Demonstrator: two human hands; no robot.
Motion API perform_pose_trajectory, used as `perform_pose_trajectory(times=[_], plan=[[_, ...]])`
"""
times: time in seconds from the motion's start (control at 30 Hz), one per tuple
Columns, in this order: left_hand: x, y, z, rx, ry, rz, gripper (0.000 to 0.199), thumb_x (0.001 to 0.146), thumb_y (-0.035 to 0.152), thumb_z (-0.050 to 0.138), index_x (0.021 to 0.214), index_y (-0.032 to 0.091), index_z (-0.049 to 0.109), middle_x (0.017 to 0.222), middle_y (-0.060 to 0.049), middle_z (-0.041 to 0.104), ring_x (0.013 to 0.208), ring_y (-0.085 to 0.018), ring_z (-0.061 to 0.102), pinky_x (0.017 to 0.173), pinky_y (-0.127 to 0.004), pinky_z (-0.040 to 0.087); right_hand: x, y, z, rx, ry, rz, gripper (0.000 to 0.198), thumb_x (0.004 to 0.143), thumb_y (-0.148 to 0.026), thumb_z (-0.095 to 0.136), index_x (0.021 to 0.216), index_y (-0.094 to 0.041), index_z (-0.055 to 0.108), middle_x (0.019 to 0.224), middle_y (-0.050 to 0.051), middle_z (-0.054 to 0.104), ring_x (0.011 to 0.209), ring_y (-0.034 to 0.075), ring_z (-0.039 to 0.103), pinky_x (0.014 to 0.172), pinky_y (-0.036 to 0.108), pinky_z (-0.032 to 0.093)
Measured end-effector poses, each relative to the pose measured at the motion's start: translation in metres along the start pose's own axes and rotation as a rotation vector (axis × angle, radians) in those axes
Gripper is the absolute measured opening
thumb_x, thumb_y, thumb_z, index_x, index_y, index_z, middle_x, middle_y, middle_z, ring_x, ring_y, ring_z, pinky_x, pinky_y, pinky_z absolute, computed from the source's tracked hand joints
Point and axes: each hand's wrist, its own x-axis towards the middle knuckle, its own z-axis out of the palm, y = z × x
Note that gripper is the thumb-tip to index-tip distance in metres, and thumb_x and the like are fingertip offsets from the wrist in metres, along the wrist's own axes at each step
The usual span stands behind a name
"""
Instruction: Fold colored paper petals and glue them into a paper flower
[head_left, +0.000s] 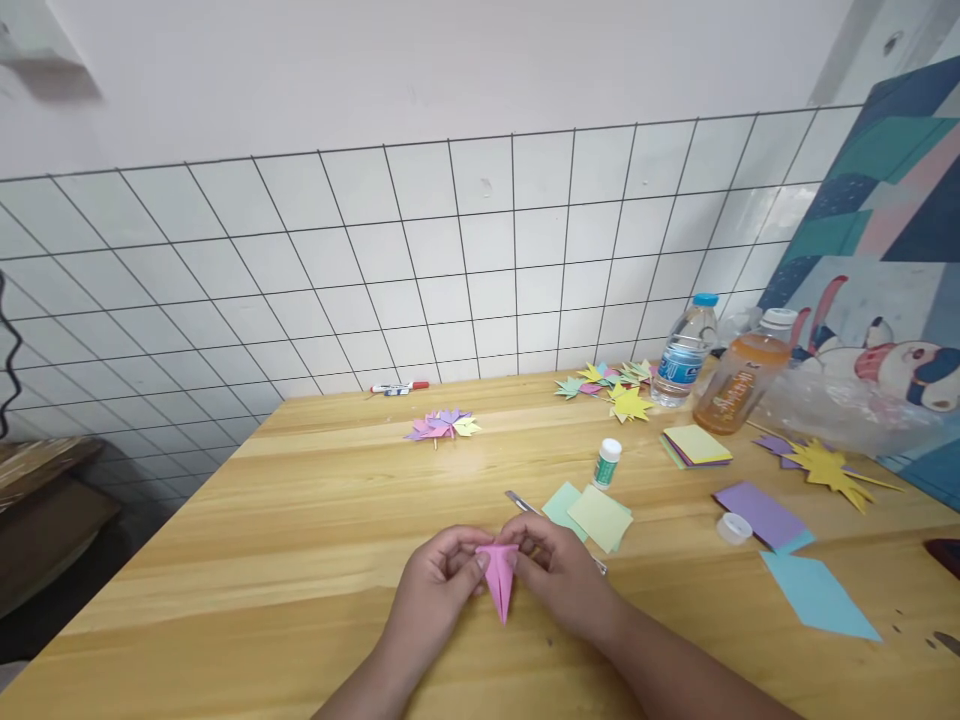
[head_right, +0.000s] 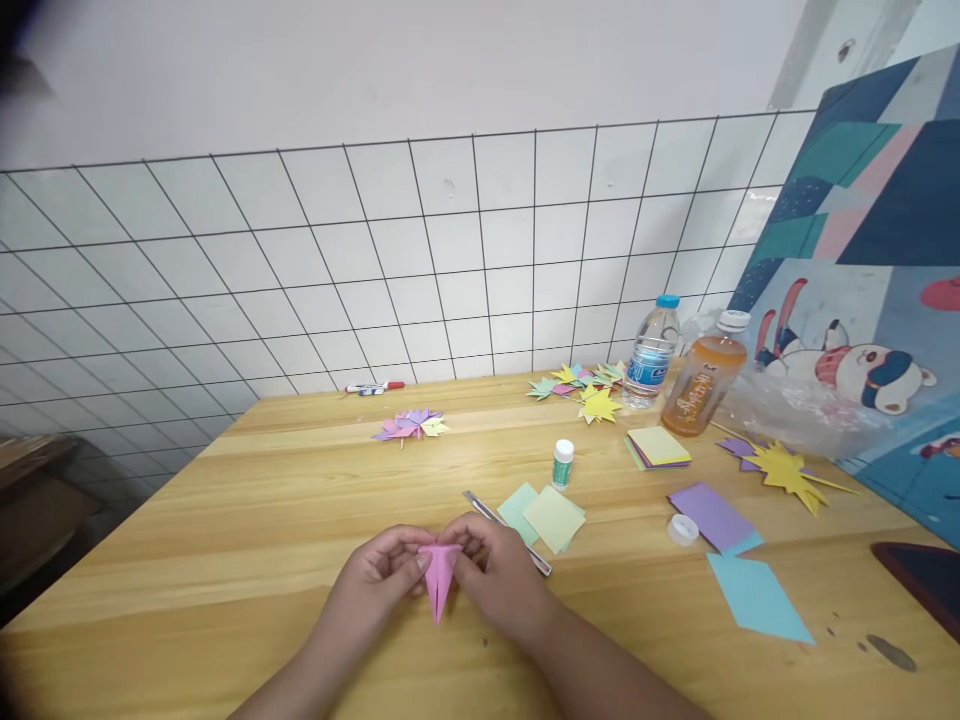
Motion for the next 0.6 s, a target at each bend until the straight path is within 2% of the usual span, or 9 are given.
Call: perform_pose_trajectory(times=[0.17,0.33,0.43,0.5,0.6], plan=[[-0.001,0.001,-0.002,-0.011,-0.019,0.011,0.021,0.068,0.033,0.070,0.079,0.016,0.067,0.066,-0.002,0.064,0.058,-0.011,0.055,0.055,-0.021,0.044,0.001,-0.001,-0.001,0.047,0.015,0.016,0.007,0.075,-0.017,0.052,0.075,-0.019,0.059,0.069,-0.001,0.057,0.066,0.013,0.054,0.061,0.022,0.042],[-0.003,0.009,-0.004,-0.063,-0.040,-0.014,0.037,0.077,0.048,0.058,0.091,0.015,0.066,0.074,-0.006,0.063,0.063,-0.016,0.057,0.056,-0.025,0.045,0.001,-0.007,-0.001,0.026,0.031,0.025,0.009,0.072,-0.013,0.050,0.071,-0.017,0.058,0.065,-0.001,0.055,0.062,0.011,0.053,0.057,0.021,0.040],[-0.004,0.012,-0.002,0.083,-0.077,-0.012,0.043,0.079,0.053,0.052,0.078,0.013,0.066,0.066,-0.005,0.061,0.058,-0.015,0.054,0.054,-0.025,0.042,-0.001,-0.005,0.000,-0.029,0.015,0.005,0.012,0.072,-0.010,0.048,0.070,-0.018,0.057,0.064,-0.002,0.055,0.060,0.010,0.052,0.056,0.020,0.040],[-0.004,0.013,0.000,0.193,-0.107,-0.005,0.039,0.078,0.051,0.054,0.069,0.014,0.064,0.060,-0.002,0.058,0.056,-0.014,0.050,0.054,-0.024,0.040,-0.001,-0.002,0.000,-0.048,0.009,-0.014,0.013,0.073,-0.011,0.047,0.071,-0.018,0.058,0.064,-0.003,0.056,0.060,0.010,0.052,0.055,0.020,0.040],[-0.003,0.011,0.001,0.255,-0.141,-0.009,0.033,0.078,0.045,0.056,0.066,0.015,0.063,0.059,-0.001,0.057,0.057,-0.013,0.049,0.056,-0.022,0.038,-0.001,0.001,0.000,-0.052,0.034,-0.009,0.012,0.073,-0.013,0.047,0.072,-0.018,0.058,0.064,-0.002,0.056,0.060,0.011,0.053,0.056,0.021,0.041]])
